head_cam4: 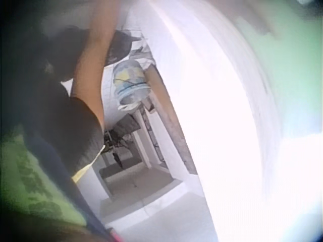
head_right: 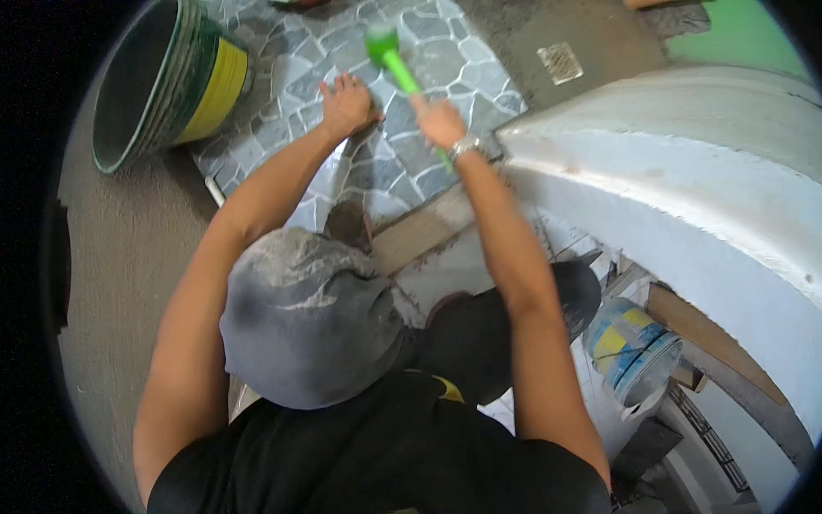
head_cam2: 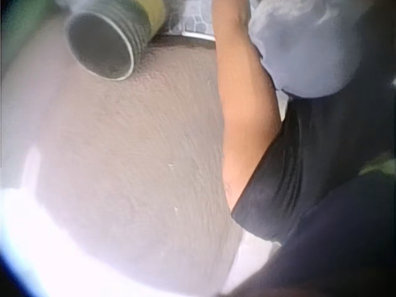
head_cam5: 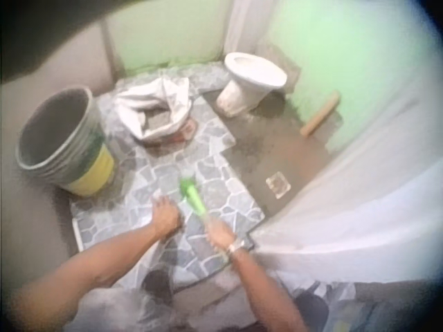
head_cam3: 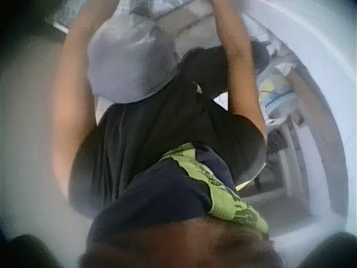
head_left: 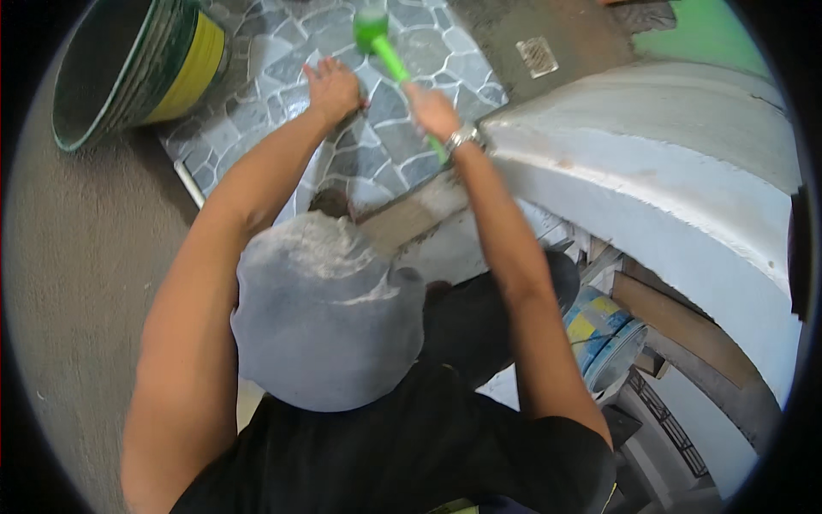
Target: Setting and securing floor tiles using mortar and tools.
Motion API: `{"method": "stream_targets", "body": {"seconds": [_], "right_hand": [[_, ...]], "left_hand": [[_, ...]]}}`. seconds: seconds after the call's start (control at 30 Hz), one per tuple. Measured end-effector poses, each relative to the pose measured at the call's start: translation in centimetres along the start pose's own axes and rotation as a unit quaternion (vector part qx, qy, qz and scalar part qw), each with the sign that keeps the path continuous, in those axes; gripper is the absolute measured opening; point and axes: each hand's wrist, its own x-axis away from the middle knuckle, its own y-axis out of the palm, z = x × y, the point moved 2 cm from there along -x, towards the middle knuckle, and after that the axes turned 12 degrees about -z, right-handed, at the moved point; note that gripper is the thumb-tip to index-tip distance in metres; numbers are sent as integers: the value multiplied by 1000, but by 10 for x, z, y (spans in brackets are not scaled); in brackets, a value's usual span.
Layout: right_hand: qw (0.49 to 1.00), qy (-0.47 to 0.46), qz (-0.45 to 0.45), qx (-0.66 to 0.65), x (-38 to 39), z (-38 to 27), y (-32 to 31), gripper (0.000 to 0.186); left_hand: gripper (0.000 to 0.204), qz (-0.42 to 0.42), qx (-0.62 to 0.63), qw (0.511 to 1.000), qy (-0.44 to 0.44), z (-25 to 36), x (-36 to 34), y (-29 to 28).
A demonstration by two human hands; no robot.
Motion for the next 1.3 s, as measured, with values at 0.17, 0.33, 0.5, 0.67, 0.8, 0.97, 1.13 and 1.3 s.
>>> {"method": "stream_targets", "body": {"seconds": [0.17, 0.33, 0.5, 0.67, 0.8, 0.97, 1.13, 1.3], "right_hand": [[975, -159, 154, 5, 26, -45, -18, 70], [979, -87, 155, 99, 5, -27, 11, 71], [993, -46, 81, 66, -36, 20, 21, 73], [958, -161, 148, 184, -23, 5, 15, 64], [970, -164, 152, 92, -11, -24, 8, 57], [978, -109, 146, 100, -22, -37, 11, 65], [962, -177, 181, 99, -40, -38, 8, 66], [975, -124, 123, 138, -49, -39, 14, 66]], "left_hand": [[109, -5, 9, 1000, 4, 2, -2, -4], [110, -32, -19, 999, -4, 6, -5, -6], [109, 12, -36, 999, -5, 6, -6, -3], [117, 2, -50, 999, -1, 12, -4, -3], [117, -50, -43, 998, 9, 14, -9, -11], [118, -76, -17, 996, 45, 6, -12, -19], [87, -48, -4, 997, 53, 6, -5, -19], [81, -47, -12, 998, 51, 7, -4, -21]]}}
